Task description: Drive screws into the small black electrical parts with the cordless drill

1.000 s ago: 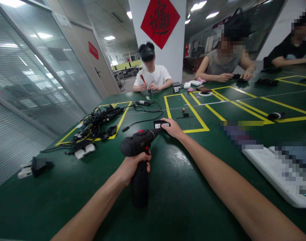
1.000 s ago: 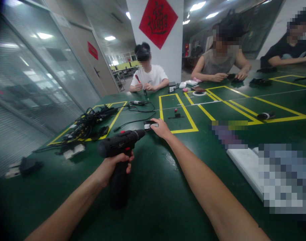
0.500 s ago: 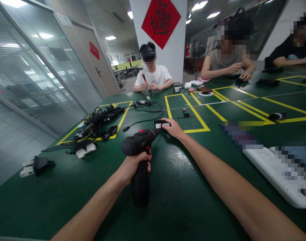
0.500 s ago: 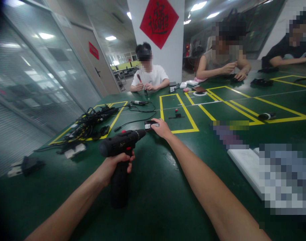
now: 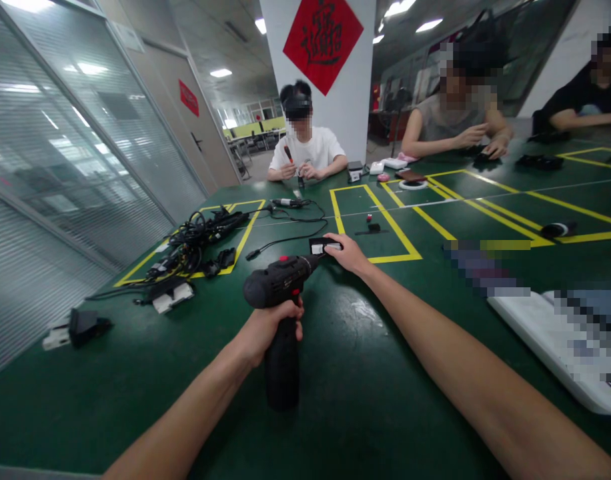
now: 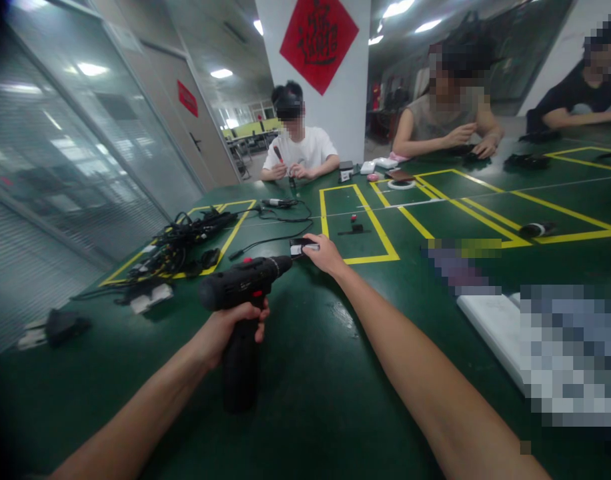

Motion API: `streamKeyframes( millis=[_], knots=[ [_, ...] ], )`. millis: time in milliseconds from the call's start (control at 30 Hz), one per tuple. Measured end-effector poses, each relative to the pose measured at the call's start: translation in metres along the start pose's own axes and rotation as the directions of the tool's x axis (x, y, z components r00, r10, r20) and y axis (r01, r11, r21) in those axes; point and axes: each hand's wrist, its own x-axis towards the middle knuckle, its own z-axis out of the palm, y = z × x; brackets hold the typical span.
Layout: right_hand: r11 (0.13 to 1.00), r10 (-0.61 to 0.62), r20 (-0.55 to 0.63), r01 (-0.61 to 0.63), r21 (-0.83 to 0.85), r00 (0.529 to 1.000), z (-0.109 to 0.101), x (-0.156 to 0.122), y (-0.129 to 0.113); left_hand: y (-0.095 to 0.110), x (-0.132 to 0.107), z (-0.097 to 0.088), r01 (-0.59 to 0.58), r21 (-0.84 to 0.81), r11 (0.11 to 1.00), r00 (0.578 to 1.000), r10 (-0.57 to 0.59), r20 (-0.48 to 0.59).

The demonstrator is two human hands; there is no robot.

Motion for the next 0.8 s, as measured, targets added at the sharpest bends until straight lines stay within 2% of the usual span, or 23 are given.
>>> streamKeyframes(
  millis=[800],
  knots=[
    [0.999, 0.035, 0.019, -0.035, 0.008, 0.999, -0.0009, 0.0, -0.003, 0.0026, -0.0017, 0.0012, 0.008, -0.021, 1.0, 1.0, -0.008, -0.005]
  ],
)
